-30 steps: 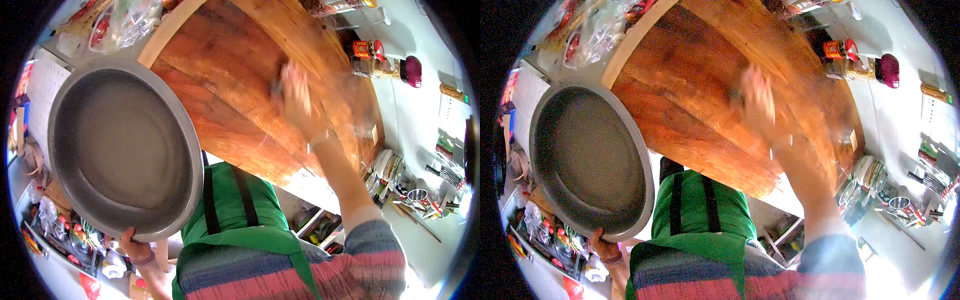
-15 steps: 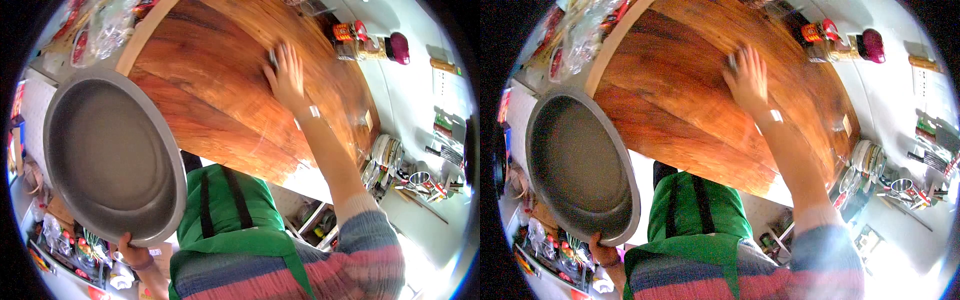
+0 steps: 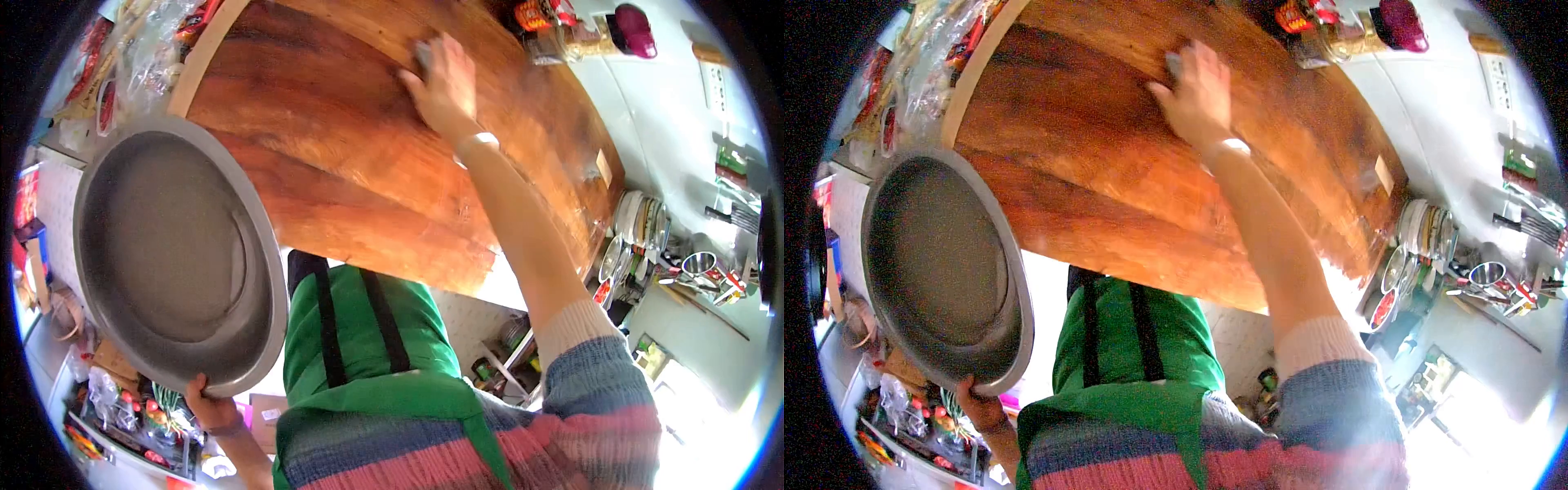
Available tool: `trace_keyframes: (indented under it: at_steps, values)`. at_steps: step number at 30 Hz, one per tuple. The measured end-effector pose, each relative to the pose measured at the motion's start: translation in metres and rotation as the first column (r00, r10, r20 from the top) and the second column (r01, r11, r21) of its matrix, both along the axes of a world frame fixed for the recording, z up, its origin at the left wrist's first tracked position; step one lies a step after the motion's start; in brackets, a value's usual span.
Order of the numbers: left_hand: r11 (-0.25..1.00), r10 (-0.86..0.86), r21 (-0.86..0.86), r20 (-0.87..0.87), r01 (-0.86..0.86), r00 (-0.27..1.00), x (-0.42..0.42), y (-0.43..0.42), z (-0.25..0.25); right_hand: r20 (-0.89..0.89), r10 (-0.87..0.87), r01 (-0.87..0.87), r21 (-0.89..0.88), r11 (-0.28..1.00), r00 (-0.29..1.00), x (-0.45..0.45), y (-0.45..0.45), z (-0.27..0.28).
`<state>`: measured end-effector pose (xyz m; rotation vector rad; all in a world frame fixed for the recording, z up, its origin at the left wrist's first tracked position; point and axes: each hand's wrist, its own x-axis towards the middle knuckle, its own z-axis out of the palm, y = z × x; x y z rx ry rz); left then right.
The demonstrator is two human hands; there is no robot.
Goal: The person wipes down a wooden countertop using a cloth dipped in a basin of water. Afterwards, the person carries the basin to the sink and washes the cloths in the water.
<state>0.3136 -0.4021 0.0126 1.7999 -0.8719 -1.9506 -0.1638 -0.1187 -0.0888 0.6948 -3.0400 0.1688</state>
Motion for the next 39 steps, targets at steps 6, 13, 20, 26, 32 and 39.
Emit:
trace_keyframes:
  at_steps: [6, 13, 20, 26, 32, 39]
  values:
    - [0.999, -0.032, 0.035, -0.108, 0.036, 0.994, -0.013, -0.005, 0.001, 0.399, 0.316, -0.328, -0.041, 0.944, 0.861, 0.210, 0.035, 0.022]
    - [0.993, -0.108, 0.034, -0.055, 0.110, 0.993, -0.007, -0.012, -0.010, 0.052, -0.168, 0.169, -0.015, 0.985, 0.984, 0.039, 0.068, -0.002]
    - [0.960, -0.264, 0.070, -0.101, 0.271, 0.959, -0.019, -0.030, -0.009, 0.538, 0.127, -0.056, -0.147, 0.988, 0.833, 0.246, 0.064, 0.033]
    - [0.948, -0.310, 0.053, -0.068, 0.313, 0.948, -0.030, -0.028, -0.013, 0.058, -0.407, 0.410, -0.072, 0.909, 0.912, 0.115, 0.163, 0.006]
    - [0.893, -0.434, 0.055, -0.164, 0.448, 0.886, -0.042, -0.027, -0.014, 0.184, 0.169, -0.145, -0.138, 0.980, 0.968, 0.218, 0.068, 0.014]
    - [0.906, -0.419, 0.043, -0.041, 0.420, 0.907, -0.070, 0.004, 0.007, -0.041, -0.376, 0.377, 0.013, 0.926, 0.926, 0.109, 0.214, -0.011]
